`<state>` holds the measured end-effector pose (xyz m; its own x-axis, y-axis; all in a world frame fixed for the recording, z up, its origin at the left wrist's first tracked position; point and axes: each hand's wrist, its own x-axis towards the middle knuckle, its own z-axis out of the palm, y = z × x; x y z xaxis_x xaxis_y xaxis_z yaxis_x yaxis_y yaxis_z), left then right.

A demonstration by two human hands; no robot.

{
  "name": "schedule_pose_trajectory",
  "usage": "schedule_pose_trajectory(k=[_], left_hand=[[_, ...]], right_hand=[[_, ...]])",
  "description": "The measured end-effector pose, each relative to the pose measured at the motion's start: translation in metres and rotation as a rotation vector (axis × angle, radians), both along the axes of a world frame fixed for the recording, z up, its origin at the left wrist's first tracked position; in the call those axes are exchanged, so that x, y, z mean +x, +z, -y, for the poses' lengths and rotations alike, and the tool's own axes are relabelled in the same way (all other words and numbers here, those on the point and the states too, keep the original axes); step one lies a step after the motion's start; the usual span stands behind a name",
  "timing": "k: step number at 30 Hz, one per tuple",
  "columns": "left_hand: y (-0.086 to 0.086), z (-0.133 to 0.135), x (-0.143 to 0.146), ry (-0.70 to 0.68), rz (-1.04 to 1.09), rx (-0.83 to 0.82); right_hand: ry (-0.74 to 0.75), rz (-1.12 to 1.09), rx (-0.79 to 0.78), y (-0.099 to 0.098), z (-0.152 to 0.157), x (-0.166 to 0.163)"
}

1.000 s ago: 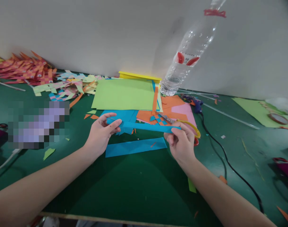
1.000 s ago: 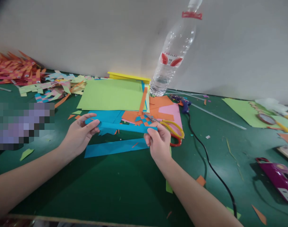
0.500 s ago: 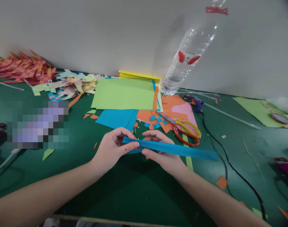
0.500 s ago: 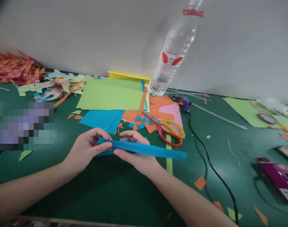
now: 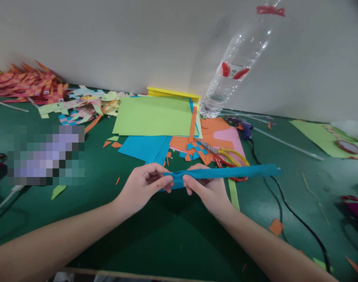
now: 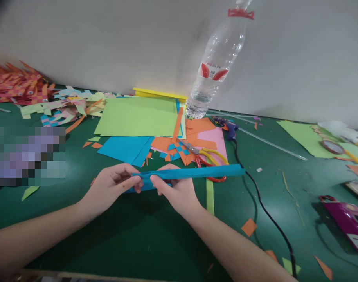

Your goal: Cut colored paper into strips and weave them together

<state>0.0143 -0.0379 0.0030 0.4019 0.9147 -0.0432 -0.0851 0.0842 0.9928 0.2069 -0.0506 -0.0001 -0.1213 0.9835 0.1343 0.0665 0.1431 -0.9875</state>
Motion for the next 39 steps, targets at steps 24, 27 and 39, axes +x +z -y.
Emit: schedule_pose_trajectory(k=[24, 27, 39], left_hand=[[0.004, 0.0014, 0.0015, -0.059, -0.019, -0.004], [0.0038, 0.0014, 0.0015, -0.054, -0.034, -0.012], [0.0038, 0.0014, 0.0012, -0.054, -0.076, 0.017]], right_hand=[[0.056, 0.007, -0.083, 0.0045, 0.0029, -0.004], [0.066, 0.016, -0.076, 0.0045, 0.0028, -0.0037], [0.137, -0.034, -0.054, 0.0052, 0.0039, -0.002]])
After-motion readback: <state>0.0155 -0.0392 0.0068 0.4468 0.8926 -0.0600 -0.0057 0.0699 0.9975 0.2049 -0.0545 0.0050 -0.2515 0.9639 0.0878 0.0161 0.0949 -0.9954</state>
